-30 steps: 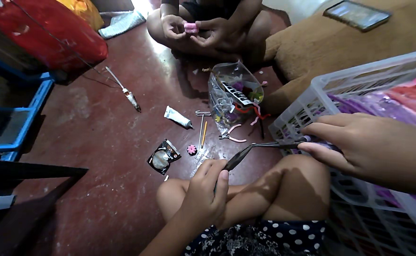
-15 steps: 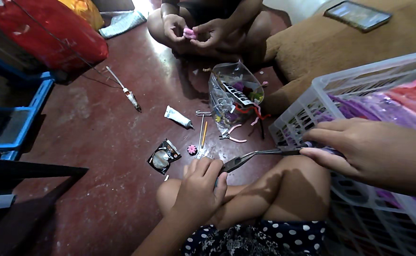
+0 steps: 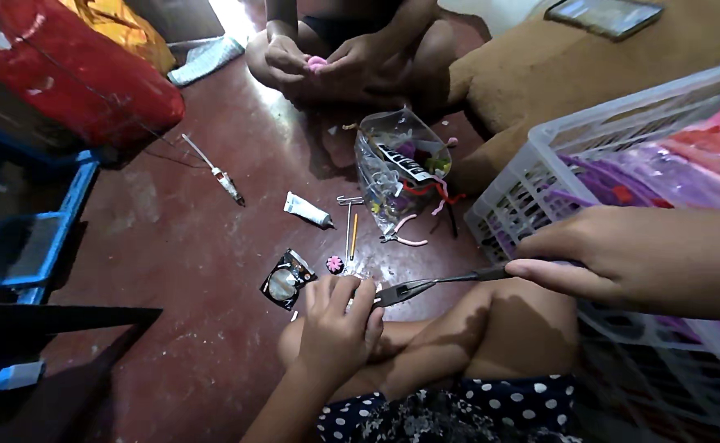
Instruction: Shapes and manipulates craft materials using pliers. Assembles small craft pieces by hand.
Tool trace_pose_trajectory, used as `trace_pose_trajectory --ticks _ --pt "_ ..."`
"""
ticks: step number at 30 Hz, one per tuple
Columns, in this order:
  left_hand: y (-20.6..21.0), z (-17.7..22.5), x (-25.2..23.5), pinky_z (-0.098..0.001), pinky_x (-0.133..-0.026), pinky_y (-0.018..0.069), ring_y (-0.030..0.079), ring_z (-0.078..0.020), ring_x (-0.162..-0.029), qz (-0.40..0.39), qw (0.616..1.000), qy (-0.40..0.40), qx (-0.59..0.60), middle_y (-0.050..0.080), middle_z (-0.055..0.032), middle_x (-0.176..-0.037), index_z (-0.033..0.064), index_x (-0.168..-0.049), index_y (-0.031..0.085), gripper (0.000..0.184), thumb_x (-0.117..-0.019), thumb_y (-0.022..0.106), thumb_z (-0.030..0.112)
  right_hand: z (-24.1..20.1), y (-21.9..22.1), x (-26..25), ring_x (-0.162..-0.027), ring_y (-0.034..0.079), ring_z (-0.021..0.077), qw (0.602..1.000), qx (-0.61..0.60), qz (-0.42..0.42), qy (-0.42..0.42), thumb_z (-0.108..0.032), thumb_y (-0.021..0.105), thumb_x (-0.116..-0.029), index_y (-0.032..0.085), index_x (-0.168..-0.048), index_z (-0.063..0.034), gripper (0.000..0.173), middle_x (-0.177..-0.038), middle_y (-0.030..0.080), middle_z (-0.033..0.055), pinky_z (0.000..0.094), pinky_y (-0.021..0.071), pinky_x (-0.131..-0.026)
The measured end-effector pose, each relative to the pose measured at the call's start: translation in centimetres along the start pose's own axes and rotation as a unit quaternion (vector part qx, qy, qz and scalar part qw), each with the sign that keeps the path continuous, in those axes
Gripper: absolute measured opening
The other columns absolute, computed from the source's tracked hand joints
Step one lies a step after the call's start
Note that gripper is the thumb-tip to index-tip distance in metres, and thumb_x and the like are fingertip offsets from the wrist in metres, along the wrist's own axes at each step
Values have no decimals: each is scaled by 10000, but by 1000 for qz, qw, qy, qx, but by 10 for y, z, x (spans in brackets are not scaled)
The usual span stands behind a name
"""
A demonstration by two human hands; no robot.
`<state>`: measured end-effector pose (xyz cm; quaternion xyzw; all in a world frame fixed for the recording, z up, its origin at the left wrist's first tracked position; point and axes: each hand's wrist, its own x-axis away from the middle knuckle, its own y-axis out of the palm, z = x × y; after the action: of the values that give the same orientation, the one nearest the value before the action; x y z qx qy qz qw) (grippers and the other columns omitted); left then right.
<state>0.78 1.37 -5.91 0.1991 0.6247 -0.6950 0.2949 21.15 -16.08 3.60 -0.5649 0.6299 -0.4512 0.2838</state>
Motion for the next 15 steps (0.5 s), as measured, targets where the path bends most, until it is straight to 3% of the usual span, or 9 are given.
trace_pose_trajectory --ticks 3,7,9,11,15 --pt "-2 -4 -2 -404 -716 459 637 -319 -788 11 1000 -4 9 671 -189 -817 -34 -905 660 412 -1041 371 228 -12 -7 -3 -573 496 118 998 -40 -36 37 -203 484 -1076 664 -796 46 416 -593 518 66 293 364 -557" --pt "-3 -1 -2 -349 -741 469 626 -281 -789 15 998 -27 51 654 -186 -810 -44 -899 634 429 -1053 348 235 -5 4 -3 -544 529 140 994 33 81 -57 -251 504 -1034 639 -734 -2 413 -575 507 43 297 373 -498" --pt "-4 5 -2 -269 -764 476 622 -217 -795 3 994 -44 103 642 -177 -802 -61 -903 622 436 -1059 340 232 1 12 -4 -581 625 255 971 98 182 -119 -309 474 -985 685 -781 10 433 -636 582 102 381 459 -492" --pt "-5 12 -3 -185 -787 463 607 -141 -812 -12 983 -68 172 620 -177 -807 -92 -908 594 447 -1069 326 228 5 15 -3 -668 669 326 958 117 226 -131 -350 421 -992 711 -861 23 490 -736 648 150 443 492 -549" --pt "-4 24 -3 -111 -802 441 581 -7 -833 -8 948 -111 298 590 -137 -838 -115 -942 556 563 -1107 279 346 6 24 2 -782 710 331 950 99 271 -123 -356 383 -1016 716 -941 31 516 -877 718 185 431 540 -632"
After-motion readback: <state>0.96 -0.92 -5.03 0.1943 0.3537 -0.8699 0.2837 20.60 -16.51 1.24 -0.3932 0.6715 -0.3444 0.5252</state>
